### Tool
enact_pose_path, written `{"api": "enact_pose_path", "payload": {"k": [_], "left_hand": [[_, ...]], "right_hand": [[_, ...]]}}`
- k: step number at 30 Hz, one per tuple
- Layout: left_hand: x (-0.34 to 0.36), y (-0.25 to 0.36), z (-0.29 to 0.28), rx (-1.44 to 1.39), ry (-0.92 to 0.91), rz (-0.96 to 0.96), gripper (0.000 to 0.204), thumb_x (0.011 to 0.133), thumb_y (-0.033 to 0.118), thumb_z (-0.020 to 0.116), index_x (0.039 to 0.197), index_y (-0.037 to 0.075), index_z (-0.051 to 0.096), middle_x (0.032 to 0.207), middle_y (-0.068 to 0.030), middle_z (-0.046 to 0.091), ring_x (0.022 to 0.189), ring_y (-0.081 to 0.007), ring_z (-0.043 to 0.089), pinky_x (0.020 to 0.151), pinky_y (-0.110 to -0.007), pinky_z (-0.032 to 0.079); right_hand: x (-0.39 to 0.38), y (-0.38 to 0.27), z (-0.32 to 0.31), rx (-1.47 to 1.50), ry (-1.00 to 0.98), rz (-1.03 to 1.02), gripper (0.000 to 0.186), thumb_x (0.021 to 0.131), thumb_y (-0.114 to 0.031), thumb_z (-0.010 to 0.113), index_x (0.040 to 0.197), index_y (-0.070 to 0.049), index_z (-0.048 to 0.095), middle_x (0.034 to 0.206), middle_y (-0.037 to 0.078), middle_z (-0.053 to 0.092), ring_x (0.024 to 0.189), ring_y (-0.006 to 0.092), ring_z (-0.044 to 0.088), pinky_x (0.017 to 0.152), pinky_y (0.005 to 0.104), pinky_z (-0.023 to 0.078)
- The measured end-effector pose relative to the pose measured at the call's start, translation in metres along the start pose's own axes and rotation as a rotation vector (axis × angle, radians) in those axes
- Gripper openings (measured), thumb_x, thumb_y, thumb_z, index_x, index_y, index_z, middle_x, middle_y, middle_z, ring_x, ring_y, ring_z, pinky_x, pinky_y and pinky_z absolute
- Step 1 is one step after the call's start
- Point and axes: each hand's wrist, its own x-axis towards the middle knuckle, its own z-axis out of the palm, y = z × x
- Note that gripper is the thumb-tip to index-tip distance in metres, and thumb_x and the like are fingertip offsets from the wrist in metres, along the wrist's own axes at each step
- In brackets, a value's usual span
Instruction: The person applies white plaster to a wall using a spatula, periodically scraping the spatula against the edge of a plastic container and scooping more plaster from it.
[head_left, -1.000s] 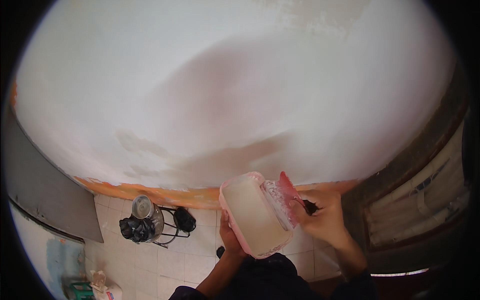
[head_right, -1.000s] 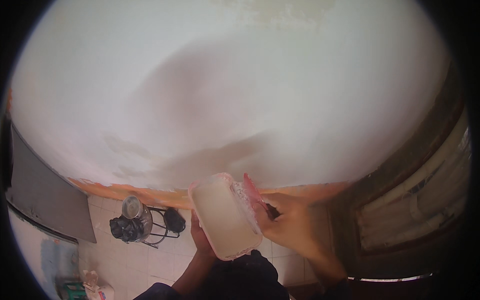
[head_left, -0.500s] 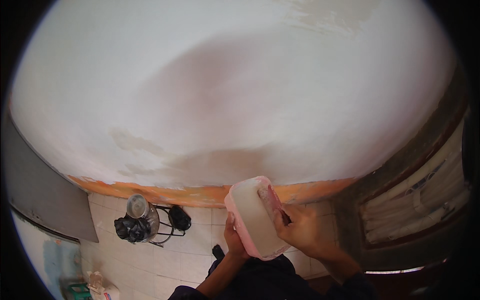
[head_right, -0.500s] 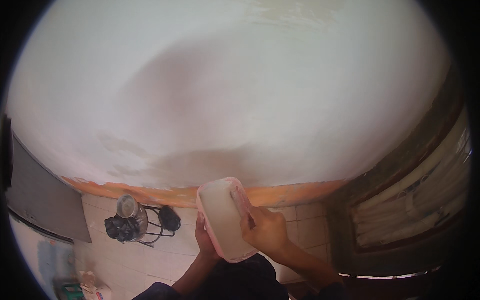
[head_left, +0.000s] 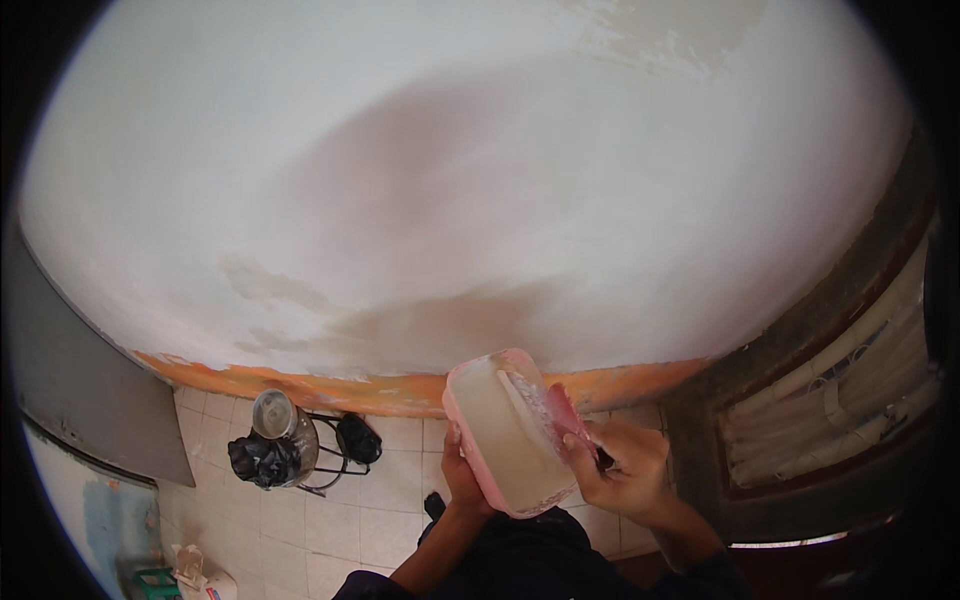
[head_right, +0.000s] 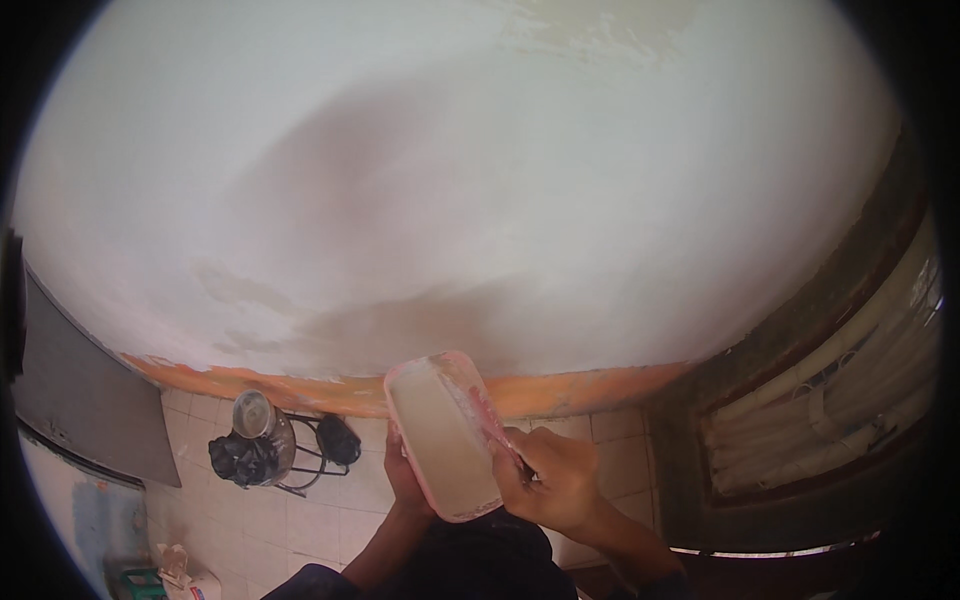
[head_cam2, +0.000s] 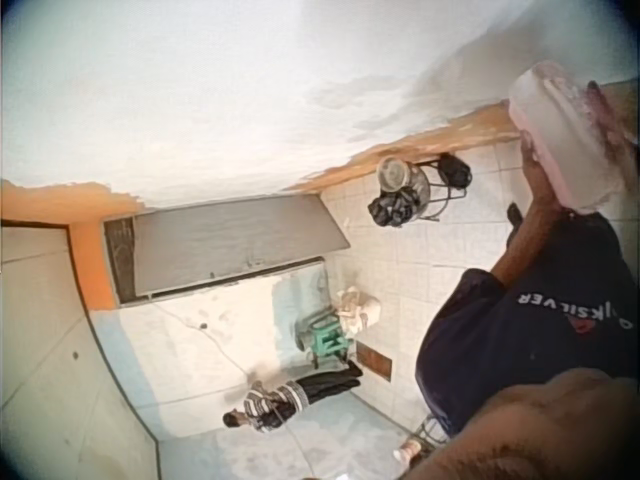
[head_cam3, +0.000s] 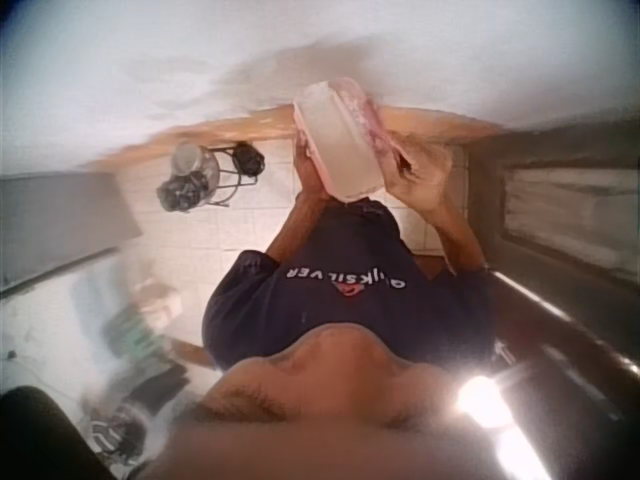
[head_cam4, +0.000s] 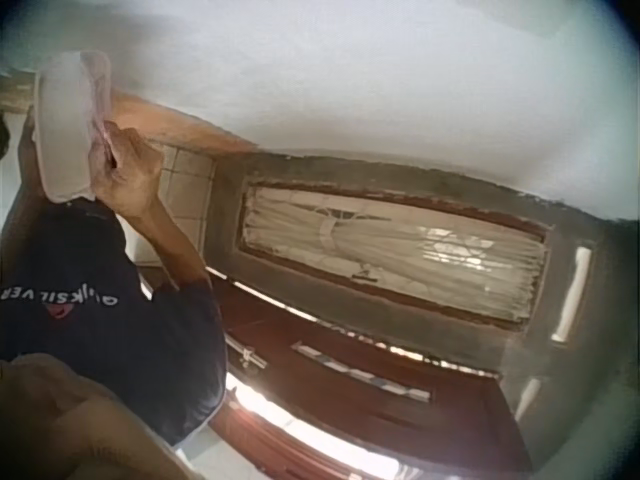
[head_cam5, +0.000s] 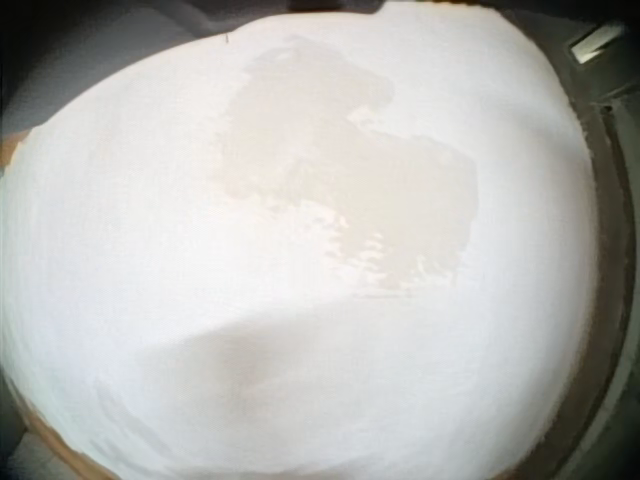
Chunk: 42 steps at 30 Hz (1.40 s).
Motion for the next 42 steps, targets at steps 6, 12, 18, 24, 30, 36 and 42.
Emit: {"api": "enact_pose_path", "payload": {"k": [6,12,18,24,30,36,42], "left_hand": [[-0.001,0.001,0.003,0.032,-0.003,0.001,0.066,0.095,0.053,0.041,0.143,0.008,0.035,0.139,-0.0144,0.047,0.125,-0.0318,0.048,0.105,-0.047,0.039],[-0.001,0.003,0.002,0.023,-0.031,-0.013,0.066,0.095,0.053,0.041,0.143,0.008,0.035,0.139,-0.0142,0.046,0.125,-0.0318,0.048,0.105,-0.047,0.039],[0.002,0.006,0.002,0.117,0.017,0.014,0.067,0.095,0.054,0.042,0.143,0.008,0.034,0.139,-0.0146,0.046,0.126,-0.0321,0.047,0.106,-0.047,0.039],[0.002,0.013,0.006,0.058,-0.025,-0.003,0.067,0.094,0.053,0.043,0.144,0.008,0.034,0.139,-0.0143,0.046,0.126,-0.0323,0.047,0.106,-0.048,0.039],[0.004,0.012,0.001,0.04,-0.002,-0.007,0.067,0.094,0.054,0.042,0.143,0.008,0.034,0.139,-0.0143,0.046,0.126,-0.0323,0.047,0.106,-0.048,0.038],[0.003,0.014,0.003,0.063,-0.008,-0.012,0.068,0.094,0.055,0.042,0.144,0.009,0.033,0.14,-0.0147,0.045,0.127,-0.0328,0.046,0.106,-0.048,0.038],[0.002,0.012,0.008,0.088,-0.011,0.023,0.071,0.093,0.056,0.042,0.143,0.007,0.034,0.14,-0.0153,0.044,0.127,-0.0332,0.045,0.106,-0.048,0.038]], "right_hand": [[-0.014,0.008,0.002,-0.022,0.028,-0.05,0.013,0.073,0.002,0.071,0.085,0.002,0.067,0.055,0.006,0.056,0.041,0.0128,0.052,0.038,0.0258,0.04],[-0.026,0.01,0.0,-0.04,0.086,-0.167,0.011,0.072,0.004,0.07,0.081,0.004,0.064,0.056,0.008,0.057,0.041,0.0145,0.053,0.039,0.0268,0.042],[-0.027,0.006,-0.002,-0.083,0.044,-0.179,0.011,0.071,0.005,0.069,0.081,0.005,0.064,0.054,0.008,0.055,0.042,0.0152,0.054,0.039,0.0267,0.042],[-0.023,0.006,-0.002,-0.049,0.025,-0.047,0.01,0.072,0.002,0.073,0.079,0.003,0.065,0.056,0.009,0.058,0.043,0.0145,0.056,0.04,0.0258,0.043],[-0.024,0.004,-0.005,-0.068,0.012,0.007,0.011,0.073,-0.001,0.076,0.077,0.001,0.065,0.06,0.011,0.063,0.046,0.0158,0.059,0.044,0.0246,0.044],[-0.027,0.005,-0.008,-0.05,0.038,-0.004,0.011,0.073,-0.001,0.076,0.077,0.001,0.066,0.061,0.011,0.063,0.047,0.0155,0.06,0.045,0.024,0.045],[-0.028,0.006,-0.008,-0.035,0.063,0.02,0.012,0.073,-0.002,0.076,0.077,0.001,0.065,0.062,0.011,0.064,0.048,0.0164,0.061,0.046,0.0233,0.045]]}}
